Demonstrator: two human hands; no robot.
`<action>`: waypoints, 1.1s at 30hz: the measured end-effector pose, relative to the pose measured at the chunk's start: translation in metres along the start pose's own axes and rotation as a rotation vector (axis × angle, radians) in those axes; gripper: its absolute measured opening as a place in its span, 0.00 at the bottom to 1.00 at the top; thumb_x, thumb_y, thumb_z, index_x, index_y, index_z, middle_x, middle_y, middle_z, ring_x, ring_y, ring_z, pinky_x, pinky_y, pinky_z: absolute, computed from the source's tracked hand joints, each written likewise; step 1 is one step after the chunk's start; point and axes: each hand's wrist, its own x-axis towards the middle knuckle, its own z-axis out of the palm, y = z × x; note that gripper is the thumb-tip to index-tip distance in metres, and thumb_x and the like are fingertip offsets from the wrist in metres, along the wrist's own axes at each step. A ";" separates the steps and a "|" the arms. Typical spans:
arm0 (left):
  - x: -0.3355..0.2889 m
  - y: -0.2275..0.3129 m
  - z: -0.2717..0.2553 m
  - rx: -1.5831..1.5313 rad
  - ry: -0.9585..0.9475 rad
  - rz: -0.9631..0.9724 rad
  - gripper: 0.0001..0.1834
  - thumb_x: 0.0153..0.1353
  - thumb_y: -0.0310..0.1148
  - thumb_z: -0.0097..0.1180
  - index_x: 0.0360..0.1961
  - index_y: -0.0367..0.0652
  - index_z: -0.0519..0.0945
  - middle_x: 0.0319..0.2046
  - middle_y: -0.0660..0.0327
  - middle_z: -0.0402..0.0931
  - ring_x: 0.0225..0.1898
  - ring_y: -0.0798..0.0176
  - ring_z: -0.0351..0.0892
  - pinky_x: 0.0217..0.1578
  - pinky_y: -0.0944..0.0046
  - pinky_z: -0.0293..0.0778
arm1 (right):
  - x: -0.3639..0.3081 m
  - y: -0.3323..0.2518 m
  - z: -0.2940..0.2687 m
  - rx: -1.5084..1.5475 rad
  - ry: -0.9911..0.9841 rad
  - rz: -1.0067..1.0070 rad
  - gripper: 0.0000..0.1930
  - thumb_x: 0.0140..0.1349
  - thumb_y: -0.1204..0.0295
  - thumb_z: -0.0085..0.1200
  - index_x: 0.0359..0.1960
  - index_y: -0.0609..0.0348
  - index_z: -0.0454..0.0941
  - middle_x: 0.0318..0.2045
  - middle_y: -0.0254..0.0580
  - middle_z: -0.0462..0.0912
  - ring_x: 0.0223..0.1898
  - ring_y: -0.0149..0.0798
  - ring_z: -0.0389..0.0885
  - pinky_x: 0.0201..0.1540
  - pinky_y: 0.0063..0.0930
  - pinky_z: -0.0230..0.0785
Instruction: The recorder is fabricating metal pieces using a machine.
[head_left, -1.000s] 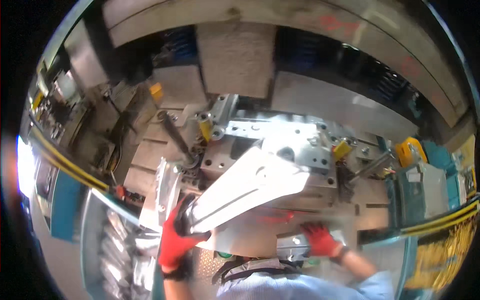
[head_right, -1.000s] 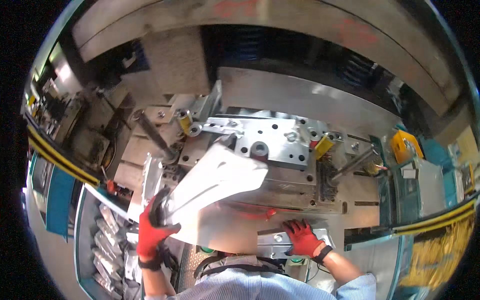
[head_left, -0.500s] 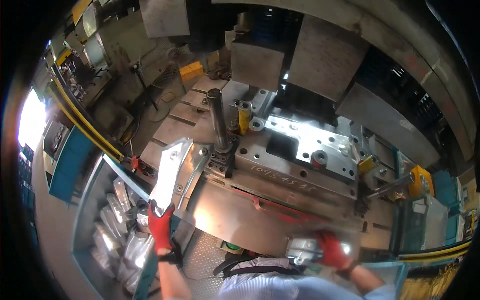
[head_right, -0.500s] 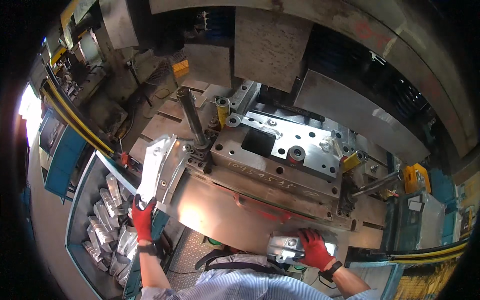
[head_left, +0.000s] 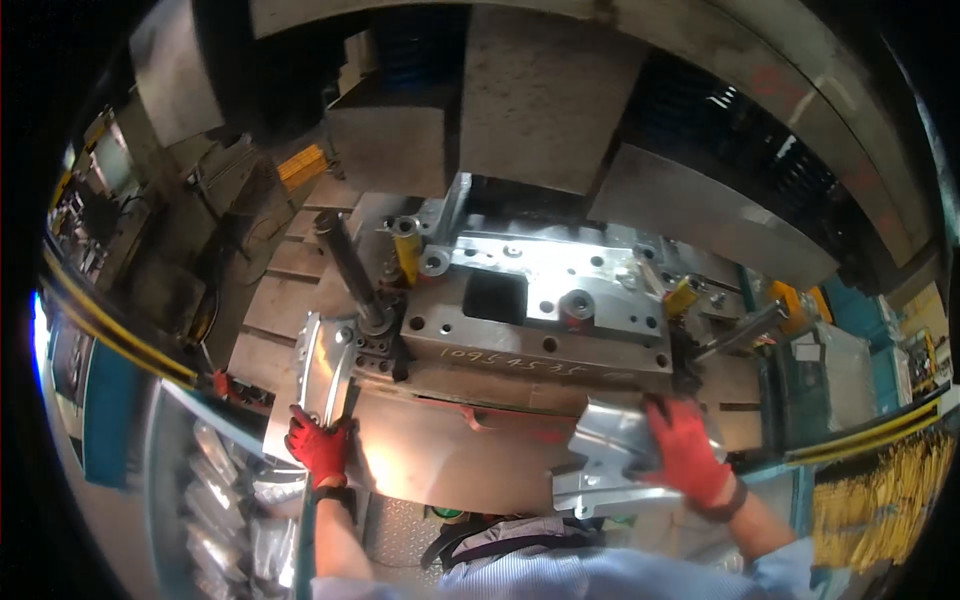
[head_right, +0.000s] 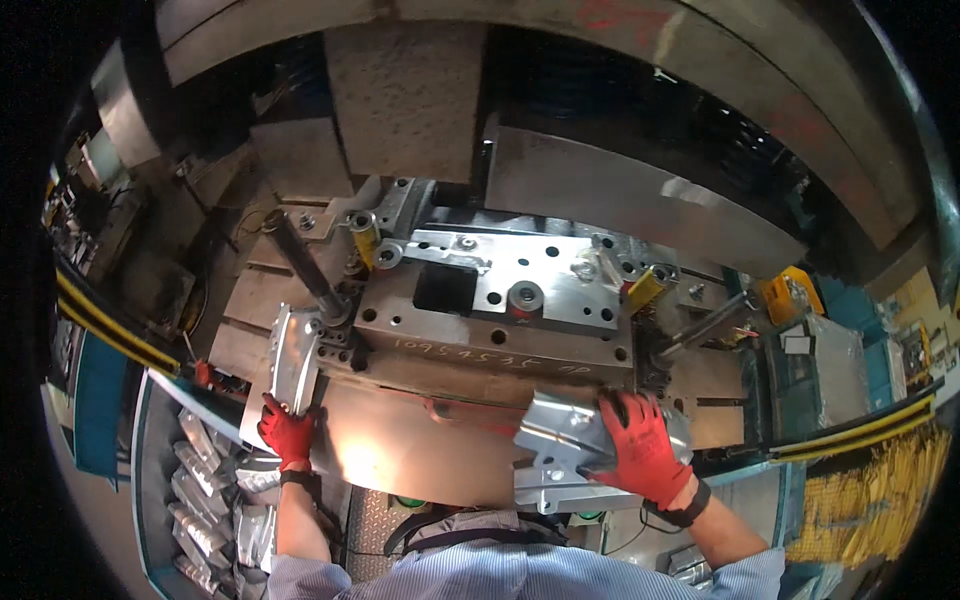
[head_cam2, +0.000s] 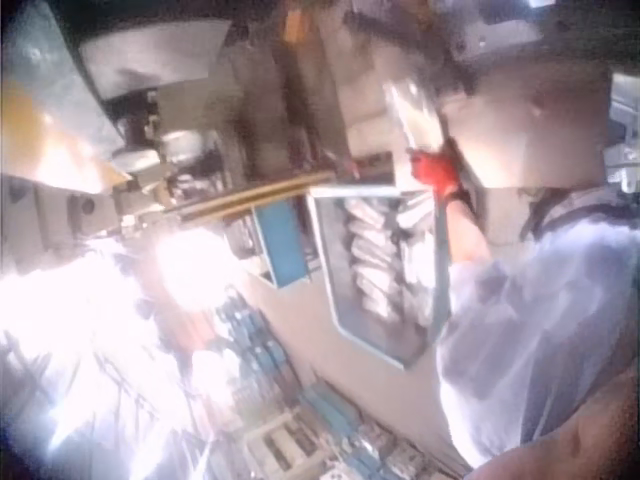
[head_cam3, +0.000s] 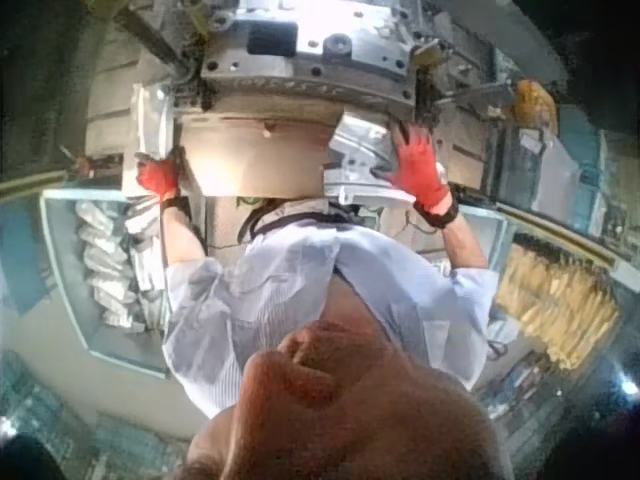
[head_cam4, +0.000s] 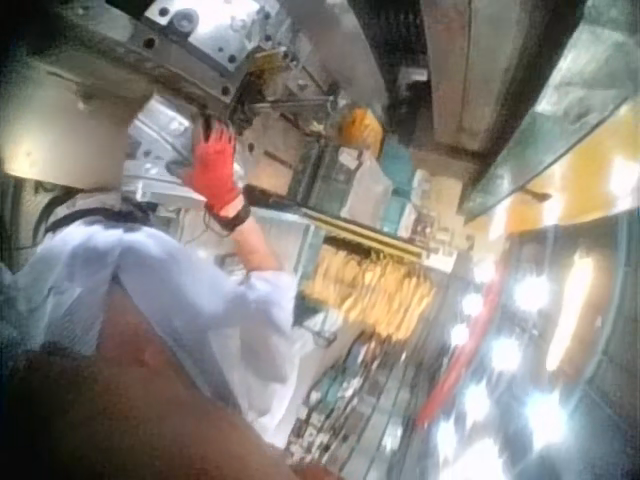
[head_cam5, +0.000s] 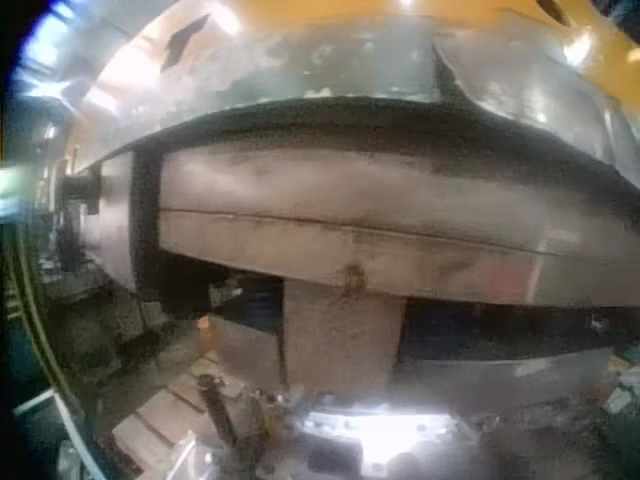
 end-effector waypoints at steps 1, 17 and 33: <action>0.004 0.013 -0.009 0.017 -0.062 -0.029 0.63 0.35 0.60 0.70 0.66 0.33 0.55 0.49 0.48 0.70 0.52 0.46 0.70 0.58 0.48 0.58 | 0.009 -0.003 -0.015 -0.032 0.030 -0.003 0.55 0.34 0.50 0.72 0.65 0.63 0.60 0.58 0.59 0.63 0.60 0.58 0.62 0.66 0.55 0.49; -0.114 0.061 0.014 -0.528 0.018 0.371 0.38 0.50 0.38 0.63 0.60 0.33 0.66 0.57 0.40 0.64 0.62 0.36 0.59 0.63 0.40 0.55 | 0.281 0.029 -0.060 0.227 -0.296 0.070 0.53 0.39 0.50 0.72 0.66 0.63 0.59 0.59 0.58 0.70 0.62 0.51 0.68 0.62 0.38 0.62; -0.130 0.082 0.005 -0.346 0.012 0.364 0.30 0.52 0.38 0.60 0.55 0.34 0.72 0.55 0.45 0.69 0.61 0.39 0.63 0.64 0.40 0.56 | 0.350 0.073 0.015 0.239 -0.504 -0.275 0.44 0.51 0.53 0.62 0.68 0.56 0.57 0.61 0.52 0.68 0.62 0.49 0.67 0.63 0.41 0.61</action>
